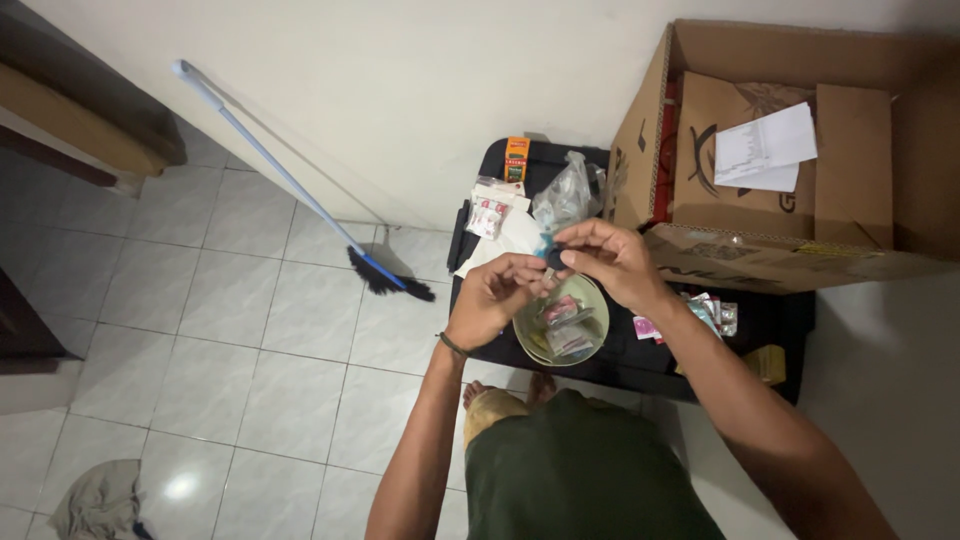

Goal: The person sorts through packets of medication, a small box, and several small plastic bags, moving them between a small container and a larger cardboard box.

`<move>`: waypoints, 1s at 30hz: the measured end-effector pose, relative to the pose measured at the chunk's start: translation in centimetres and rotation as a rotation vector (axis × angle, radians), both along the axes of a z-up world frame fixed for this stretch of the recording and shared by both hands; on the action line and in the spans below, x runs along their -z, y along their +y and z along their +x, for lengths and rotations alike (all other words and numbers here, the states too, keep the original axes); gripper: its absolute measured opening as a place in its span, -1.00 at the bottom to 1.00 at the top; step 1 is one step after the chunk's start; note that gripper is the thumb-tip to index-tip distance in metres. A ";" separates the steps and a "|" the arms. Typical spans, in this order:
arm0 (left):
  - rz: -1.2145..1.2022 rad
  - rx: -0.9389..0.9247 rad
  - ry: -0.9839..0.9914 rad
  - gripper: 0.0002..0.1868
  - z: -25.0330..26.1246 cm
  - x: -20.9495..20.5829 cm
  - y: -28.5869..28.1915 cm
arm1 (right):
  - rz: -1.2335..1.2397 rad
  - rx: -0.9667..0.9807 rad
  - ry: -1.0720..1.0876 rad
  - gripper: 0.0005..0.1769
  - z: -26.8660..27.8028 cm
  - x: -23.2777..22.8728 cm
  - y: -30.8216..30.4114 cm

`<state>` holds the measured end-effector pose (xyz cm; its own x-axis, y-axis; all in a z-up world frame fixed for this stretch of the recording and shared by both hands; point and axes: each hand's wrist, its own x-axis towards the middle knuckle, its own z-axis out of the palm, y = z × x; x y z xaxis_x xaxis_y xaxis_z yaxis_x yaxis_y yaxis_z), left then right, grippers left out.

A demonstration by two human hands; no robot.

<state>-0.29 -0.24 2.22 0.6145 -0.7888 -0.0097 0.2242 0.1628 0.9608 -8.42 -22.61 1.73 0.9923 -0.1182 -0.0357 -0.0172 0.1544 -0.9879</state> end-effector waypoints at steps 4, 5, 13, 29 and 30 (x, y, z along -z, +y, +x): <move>0.017 -0.011 0.050 -0.77 0.2 0.5 0.1 | -0.017 0.013 0.013 -0.72 0.0 -0.3 0.1; 0.031 -0.017 0.052 -0.77 0.2 0.7 0.1 | -0.019 0.014 0.012 -0.72 0.0 -0.4 0.1; 0.056 -0.027 0.049 -0.79 0.0 1.7 -0.1 | -0.054 0.010 0.025 -0.72 -0.3 -0.7 0.3; 0.136 -0.013 -0.063 -0.81 0.2 3.0 -1.1 | -0.227 -0.085 0.164 -0.67 -0.9 -1.6 -0.1; 0.175 -0.031 -0.122 -0.81 0.1 3.2 -1.0 | -0.311 -0.085 0.140 -0.69 -1.1 -1.2 -0.1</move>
<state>-0.17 -1.28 -0.97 0.6437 -0.7622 -0.0684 0.1018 -0.0034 0.9948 -9.50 -22.75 2.97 0.9872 -0.0617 -0.1470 -0.1552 -0.1615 -0.9746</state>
